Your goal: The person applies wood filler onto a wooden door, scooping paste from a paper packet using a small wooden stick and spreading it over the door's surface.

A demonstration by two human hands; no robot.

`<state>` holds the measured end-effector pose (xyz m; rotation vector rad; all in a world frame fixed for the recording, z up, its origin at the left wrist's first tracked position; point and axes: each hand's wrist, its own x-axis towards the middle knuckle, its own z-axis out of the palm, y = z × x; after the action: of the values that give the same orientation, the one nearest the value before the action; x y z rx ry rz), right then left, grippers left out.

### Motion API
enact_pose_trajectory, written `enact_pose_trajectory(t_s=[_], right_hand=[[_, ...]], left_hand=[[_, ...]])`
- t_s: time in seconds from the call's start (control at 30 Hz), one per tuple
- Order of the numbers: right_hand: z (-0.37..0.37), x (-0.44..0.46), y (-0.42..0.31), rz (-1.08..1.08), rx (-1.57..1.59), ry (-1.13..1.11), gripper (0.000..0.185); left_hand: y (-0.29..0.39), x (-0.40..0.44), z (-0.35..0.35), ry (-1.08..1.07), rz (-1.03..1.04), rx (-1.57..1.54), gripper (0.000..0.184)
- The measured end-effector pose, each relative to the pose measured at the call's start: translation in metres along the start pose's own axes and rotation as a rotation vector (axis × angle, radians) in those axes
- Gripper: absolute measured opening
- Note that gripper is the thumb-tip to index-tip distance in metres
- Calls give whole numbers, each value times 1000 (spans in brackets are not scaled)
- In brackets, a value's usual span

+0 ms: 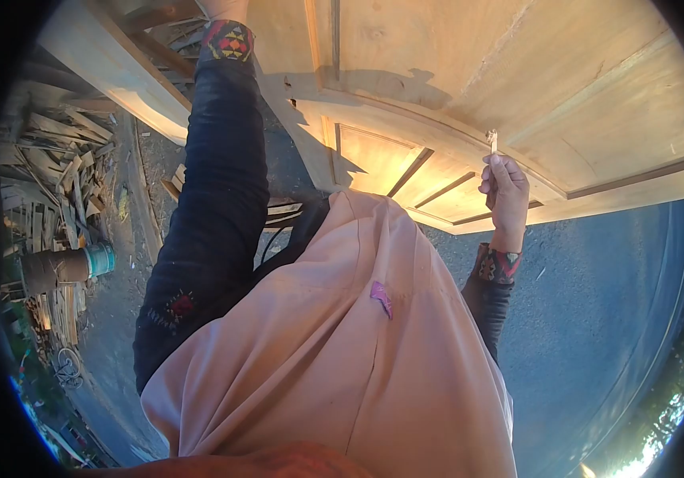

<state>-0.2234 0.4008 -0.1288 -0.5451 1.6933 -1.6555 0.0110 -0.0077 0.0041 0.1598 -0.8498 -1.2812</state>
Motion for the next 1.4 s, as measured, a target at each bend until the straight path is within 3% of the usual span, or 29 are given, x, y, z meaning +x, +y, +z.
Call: enact_pose_trajectory(t_s=[0.03,0.1,0.13,0.17,0.37,0.43,0.47,0.57,0.67,0.77,1.03,1.17,1.27,1.33,1.4], right_hand=[[-2,-5,2,28,-28,13,18],[-10,-11,0,-18,-6,48,17],[-17,-17,-11,10,-30,71,17],[-20,-23,-24,2,-26,111,18],[-70,-32,-70,-246,31,188,17],[-76,-29,-89,-361,71,233,14],[-76,-25,-101,-425,93,253,13],[-84,-9,-141,-595,119,233,21],[-69,9,-193,-747,107,198,29],[-52,27,-239,-844,33,189,32],[-25,69,-292,-1012,-65,252,35],[-24,77,-294,-1092,-306,392,37],[-19,82,-291,-1262,-645,620,40],[-9,83,-286,-1357,-877,808,42],[0,79,-284,-1259,-899,835,40]], left_hand=[[-14,-1,-8,-125,240,201,34],[-17,-7,-4,46,267,358,30],[-25,5,-18,-72,361,470,33],[-13,-8,8,61,186,221,32],[-17,-11,2,81,327,587,41],[-22,-4,-9,51,342,572,42],[-19,-6,-3,108,235,444,44],[-40,18,-42,39,444,668,44],[-38,18,-45,58,391,654,42],[-18,-3,-2,198,131,292,41],[-20,-2,-4,181,155,234,40],[-28,3,-17,149,220,279,40],[-37,8,-37,75,501,694,40],[-40,8,-41,95,452,661,40],[-33,5,-30,122,343,514,38]])
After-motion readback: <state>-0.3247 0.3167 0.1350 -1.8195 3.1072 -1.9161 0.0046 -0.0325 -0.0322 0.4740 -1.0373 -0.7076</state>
